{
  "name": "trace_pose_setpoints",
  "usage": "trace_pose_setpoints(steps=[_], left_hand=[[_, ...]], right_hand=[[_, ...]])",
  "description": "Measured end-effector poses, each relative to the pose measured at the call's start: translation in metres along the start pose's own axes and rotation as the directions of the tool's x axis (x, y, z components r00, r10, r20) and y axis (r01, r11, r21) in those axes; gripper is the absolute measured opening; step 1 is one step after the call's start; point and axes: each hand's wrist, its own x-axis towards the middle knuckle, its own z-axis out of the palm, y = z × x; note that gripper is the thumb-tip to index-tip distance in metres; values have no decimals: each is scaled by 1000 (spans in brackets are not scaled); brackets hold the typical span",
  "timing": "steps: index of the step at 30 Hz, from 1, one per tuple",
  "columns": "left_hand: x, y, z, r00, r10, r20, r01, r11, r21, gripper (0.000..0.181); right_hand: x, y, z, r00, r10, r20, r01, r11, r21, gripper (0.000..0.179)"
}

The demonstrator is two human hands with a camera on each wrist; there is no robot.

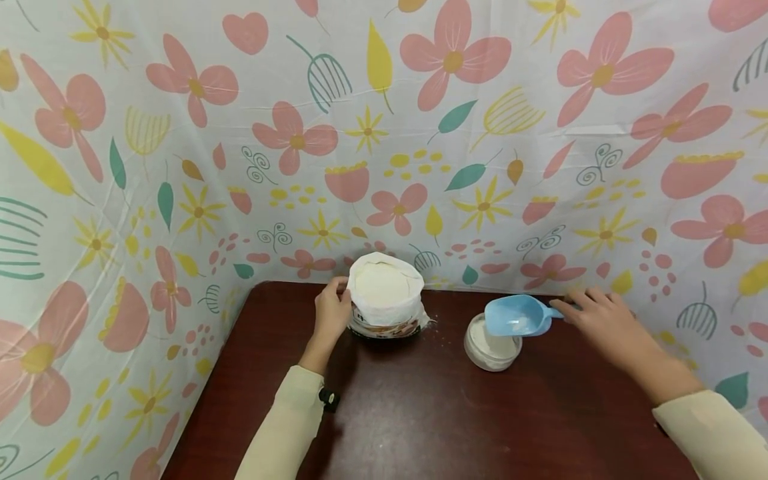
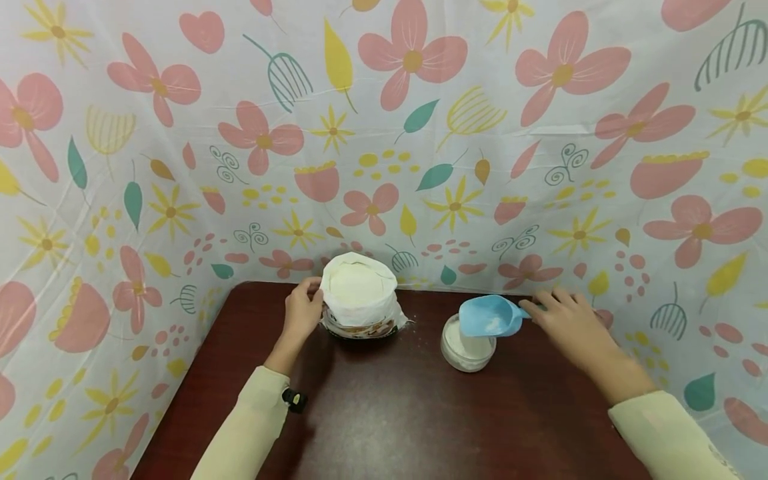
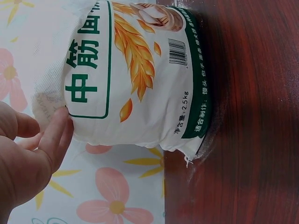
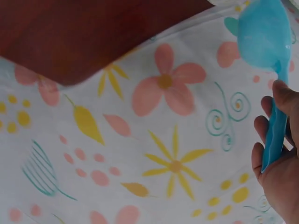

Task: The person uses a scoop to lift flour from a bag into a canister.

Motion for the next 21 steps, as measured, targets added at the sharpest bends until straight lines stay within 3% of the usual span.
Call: trace_pose_setpoints(steps=[2, 6, 9, 18, 19, 21], left_hand=[[0, 0, 0, 1000, 9, -9, -9, 1000, -1, 27], [0, 0, 0, 1000, 11, -11, -11, 1000, 0, 27], [0, -1, -1, 1000, 1, 2, -1, 1000, 1, 27], [0, -1, -1, 1000, -6, 14, 6, 1000, -11, 27], [0, -1, 0, 1000, -6, 14, 6, 1000, -14, 27], [0, -1, 0, 1000, -5, 14, 6, 1000, -19, 27]], right_hand=[[-5, -1, 6, 998, 12, -60, -10, 1000, 26, 19], [-14, -3, 18, 980, 31, -199, -19, 998, 60, 73], [-20, -5, 28, 960, 59, -274, -38, 996, 83, 71], [-33, -20, 45, 941, 211, -265, -132, 949, 286, 66], [-33, -22, 45, 940, 216, -263, -133, 944, 302, 62], [-30, -24, 44, 939, 230, -257, -139, 935, 327, 37]])
